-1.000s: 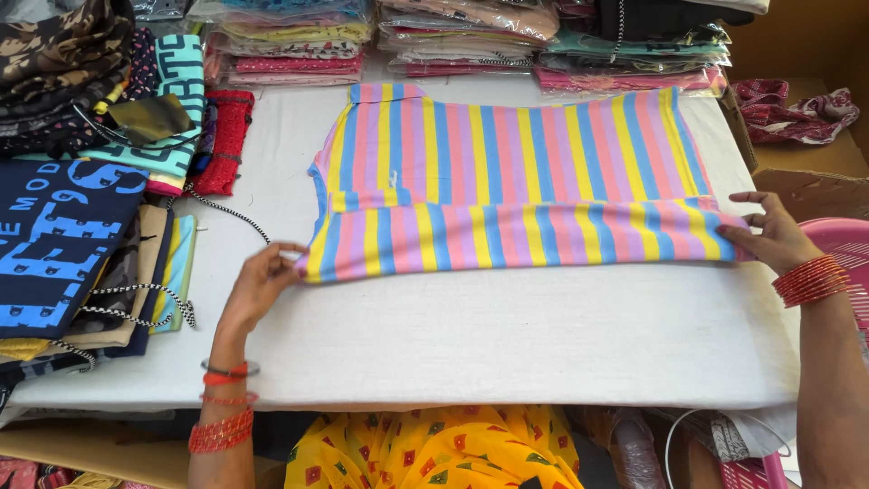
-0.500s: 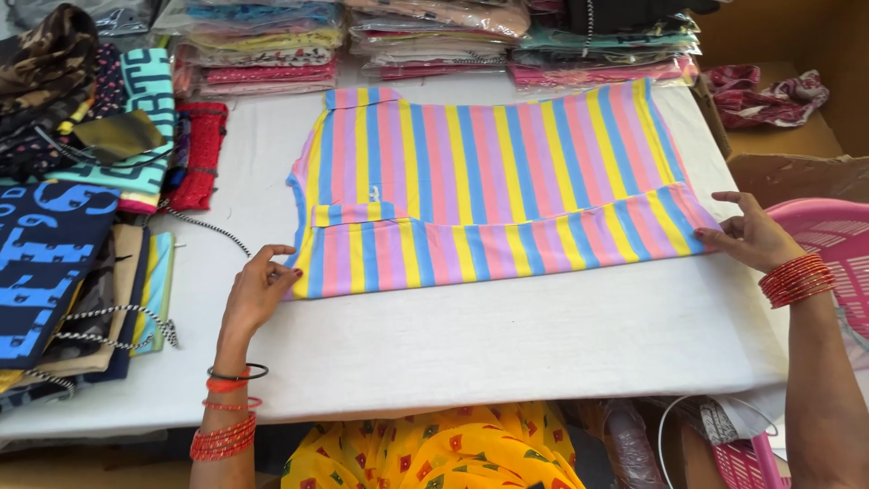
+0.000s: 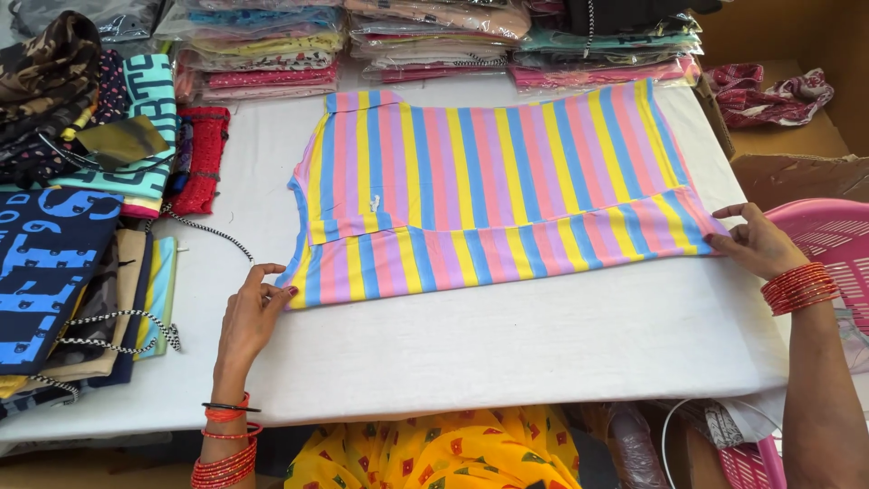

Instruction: The person folds a dark blue sleeveless top on a white table, smoothing it out and folding it into a compact square. They then fold a colorful striped sleeveless top using a similar method, stacking the finished items on the table.

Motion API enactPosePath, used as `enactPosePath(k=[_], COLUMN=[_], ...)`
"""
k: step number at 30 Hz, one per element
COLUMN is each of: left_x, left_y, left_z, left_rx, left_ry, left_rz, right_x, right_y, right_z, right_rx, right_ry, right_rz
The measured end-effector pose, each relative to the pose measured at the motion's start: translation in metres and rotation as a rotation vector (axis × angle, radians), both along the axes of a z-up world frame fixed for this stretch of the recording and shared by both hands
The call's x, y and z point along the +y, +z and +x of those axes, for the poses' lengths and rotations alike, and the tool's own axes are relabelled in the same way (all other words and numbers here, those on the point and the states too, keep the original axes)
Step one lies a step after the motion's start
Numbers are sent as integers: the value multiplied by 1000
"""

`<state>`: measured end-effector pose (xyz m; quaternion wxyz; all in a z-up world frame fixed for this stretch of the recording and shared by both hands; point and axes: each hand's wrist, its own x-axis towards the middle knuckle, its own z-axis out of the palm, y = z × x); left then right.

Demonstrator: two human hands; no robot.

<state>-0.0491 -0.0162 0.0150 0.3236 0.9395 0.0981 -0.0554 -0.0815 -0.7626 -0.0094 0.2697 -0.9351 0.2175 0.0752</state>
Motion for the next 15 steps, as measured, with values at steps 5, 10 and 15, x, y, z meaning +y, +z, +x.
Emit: enactPosePath(k=[5, 10, 15], left_x=[-3, 2, -8], left_y=[4, 1, 9], left_z=[-11, -16, -17], left_rx=[24, 35, 128], left_ry=[6, -27, 20], left_rz=[-4, -18, 76], right_x=[59, 73, 73], right_y=[37, -13, -39], right_z=[-13, -16, -16], right_rx=[-29, -314, -280], right_ry=[86, 420, 581], right_rz=[-446, -402, -422])
